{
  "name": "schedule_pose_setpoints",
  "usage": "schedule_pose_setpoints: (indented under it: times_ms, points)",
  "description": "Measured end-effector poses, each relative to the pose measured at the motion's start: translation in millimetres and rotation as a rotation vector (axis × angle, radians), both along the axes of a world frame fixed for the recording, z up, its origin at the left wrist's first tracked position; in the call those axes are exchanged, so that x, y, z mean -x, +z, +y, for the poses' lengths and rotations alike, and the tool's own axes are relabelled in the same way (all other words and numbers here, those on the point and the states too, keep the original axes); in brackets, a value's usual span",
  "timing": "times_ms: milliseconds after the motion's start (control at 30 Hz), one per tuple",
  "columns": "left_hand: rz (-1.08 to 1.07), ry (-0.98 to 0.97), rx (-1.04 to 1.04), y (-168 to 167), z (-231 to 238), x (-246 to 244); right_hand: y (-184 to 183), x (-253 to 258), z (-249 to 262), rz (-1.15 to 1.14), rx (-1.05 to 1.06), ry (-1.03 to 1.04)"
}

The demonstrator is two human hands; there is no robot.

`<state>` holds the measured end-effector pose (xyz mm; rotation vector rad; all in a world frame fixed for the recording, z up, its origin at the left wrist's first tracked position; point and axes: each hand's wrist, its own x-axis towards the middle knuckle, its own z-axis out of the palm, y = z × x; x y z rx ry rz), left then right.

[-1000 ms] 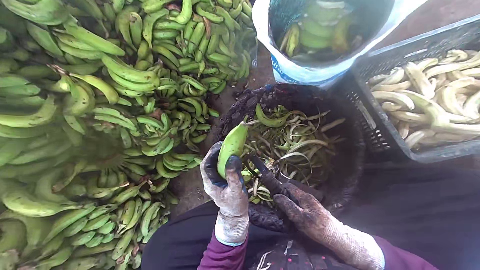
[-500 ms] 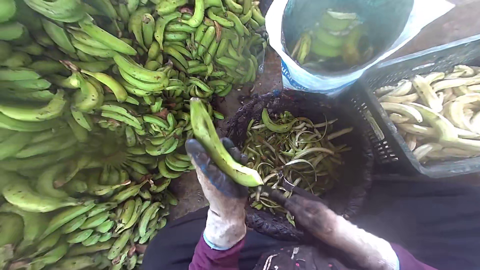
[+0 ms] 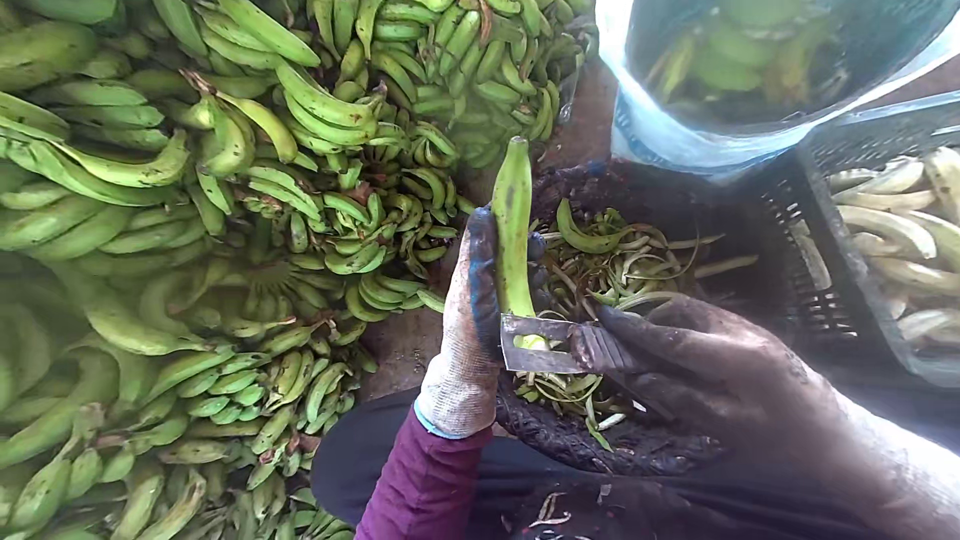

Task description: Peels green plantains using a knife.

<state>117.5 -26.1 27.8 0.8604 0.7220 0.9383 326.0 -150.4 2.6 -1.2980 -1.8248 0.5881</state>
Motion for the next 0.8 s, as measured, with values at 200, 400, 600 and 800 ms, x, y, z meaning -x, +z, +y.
schedule_pose_setpoints:
  times_ms: [200, 400, 600, 800]
  points:
    - [0.15, -0.055, -0.016, -1.3, -8.2, -3.4, -3.8, -10.2, -3.2, 0.052, 0.26, -0.016]
    - [0.262, 0.106, 0.015, -30.1, -41.1, -27.9, -37.7, -4.0, 17.9, -0.095, 0.093, -0.342]
    - [0.054, 0.011, 0.435, -48.6, -80.0, -12.5, -47.8, -36.7, 43.0, -0.28, 0.173, -0.477]
    - [0.304, 0.28, -0.195, -27.8, -38.4, 17.3, -26.5, -2.1, 15.4, -0.117, 0.14, -0.218]
